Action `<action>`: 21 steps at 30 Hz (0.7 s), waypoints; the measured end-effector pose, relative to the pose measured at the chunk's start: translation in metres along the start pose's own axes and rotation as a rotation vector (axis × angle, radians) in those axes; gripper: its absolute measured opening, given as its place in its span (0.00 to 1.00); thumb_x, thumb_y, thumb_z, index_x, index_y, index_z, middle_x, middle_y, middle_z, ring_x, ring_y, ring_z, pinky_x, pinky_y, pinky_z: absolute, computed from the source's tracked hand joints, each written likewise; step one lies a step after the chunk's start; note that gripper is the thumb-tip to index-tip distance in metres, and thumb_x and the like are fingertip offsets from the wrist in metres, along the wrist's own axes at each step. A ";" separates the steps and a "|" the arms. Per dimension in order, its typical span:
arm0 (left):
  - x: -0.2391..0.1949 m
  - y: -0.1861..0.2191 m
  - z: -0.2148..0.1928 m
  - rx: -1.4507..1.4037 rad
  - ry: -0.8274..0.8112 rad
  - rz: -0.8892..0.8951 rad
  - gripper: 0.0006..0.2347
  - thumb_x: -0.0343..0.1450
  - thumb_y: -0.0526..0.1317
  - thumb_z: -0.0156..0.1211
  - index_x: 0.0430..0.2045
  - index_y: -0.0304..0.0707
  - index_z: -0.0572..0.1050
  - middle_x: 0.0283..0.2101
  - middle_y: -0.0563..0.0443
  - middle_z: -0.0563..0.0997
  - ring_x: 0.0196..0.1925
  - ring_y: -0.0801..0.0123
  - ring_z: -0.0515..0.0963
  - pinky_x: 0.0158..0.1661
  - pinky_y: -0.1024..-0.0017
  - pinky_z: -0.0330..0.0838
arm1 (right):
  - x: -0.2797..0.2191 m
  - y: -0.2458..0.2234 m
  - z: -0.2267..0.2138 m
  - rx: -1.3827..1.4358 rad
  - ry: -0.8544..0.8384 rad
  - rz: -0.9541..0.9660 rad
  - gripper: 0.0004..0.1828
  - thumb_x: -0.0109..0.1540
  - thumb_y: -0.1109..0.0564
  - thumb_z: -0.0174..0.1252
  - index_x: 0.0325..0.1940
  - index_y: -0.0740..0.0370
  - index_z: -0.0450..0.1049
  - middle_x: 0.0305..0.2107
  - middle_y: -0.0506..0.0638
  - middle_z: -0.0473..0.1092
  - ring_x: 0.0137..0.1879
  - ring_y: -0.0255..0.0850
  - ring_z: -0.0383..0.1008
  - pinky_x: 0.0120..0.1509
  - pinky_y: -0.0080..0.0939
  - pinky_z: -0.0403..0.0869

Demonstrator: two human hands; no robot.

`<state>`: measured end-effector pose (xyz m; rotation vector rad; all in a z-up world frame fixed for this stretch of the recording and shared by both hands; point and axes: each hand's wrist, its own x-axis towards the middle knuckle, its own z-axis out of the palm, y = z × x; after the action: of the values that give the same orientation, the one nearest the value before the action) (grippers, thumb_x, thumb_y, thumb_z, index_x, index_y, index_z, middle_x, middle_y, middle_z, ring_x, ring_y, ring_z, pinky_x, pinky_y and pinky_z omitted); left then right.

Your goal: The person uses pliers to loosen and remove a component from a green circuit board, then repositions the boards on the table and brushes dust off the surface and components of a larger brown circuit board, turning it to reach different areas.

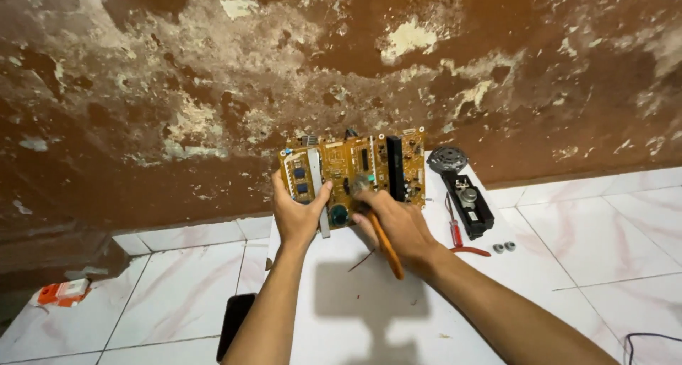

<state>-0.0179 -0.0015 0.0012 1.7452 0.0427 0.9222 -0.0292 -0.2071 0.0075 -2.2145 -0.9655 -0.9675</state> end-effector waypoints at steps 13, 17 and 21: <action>-0.004 -0.001 0.004 0.005 0.060 0.146 0.32 0.60 0.51 0.76 0.53 0.35 0.68 0.44 0.35 0.81 0.49 0.42 0.81 0.50 0.49 0.73 | 0.000 -0.015 -0.001 0.025 0.189 -0.416 0.15 0.67 0.42 0.55 0.50 0.51 0.76 0.24 0.46 0.61 0.23 0.46 0.71 0.29 0.42 0.74; -0.001 -0.001 0.011 -0.008 0.073 0.218 0.32 0.59 0.52 0.76 0.52 0.34 0.69 0.41 0.35 0.82 0.45 0.43 0.83 0.46 0.51 0.75 | 0.000 -0.006 0.003 0.041 0.194 -0.426 0.15 0.67 0.41 0.55 0.48 0.51 0.76 0.24 0.45 0.62 0.23 0.45 0.71 0.29 0.41 0.74; 0.000 -0.007 0.012 -0.013 0.080 0.243 0.34 0.58 0.51 0.77 0.54 0.32 0.68 0.45 0.32 0.81 0.49 0.39 0.81 0.49 0.49 0.74 | 0.000 -0.005 0.001 0.069 0.214 -0.445 0.14 0.68 0.43 0.53 0.47 0.53 0.76 0.24 0.46 0.62 0.23 0.45 0.71 0.28 0.41 0.74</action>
<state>-0.0086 -0.0084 -0.0055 1.7260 -0.1256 1.1660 -0.0323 -0.2032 0.0080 -1.8262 -1.3956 -1.3114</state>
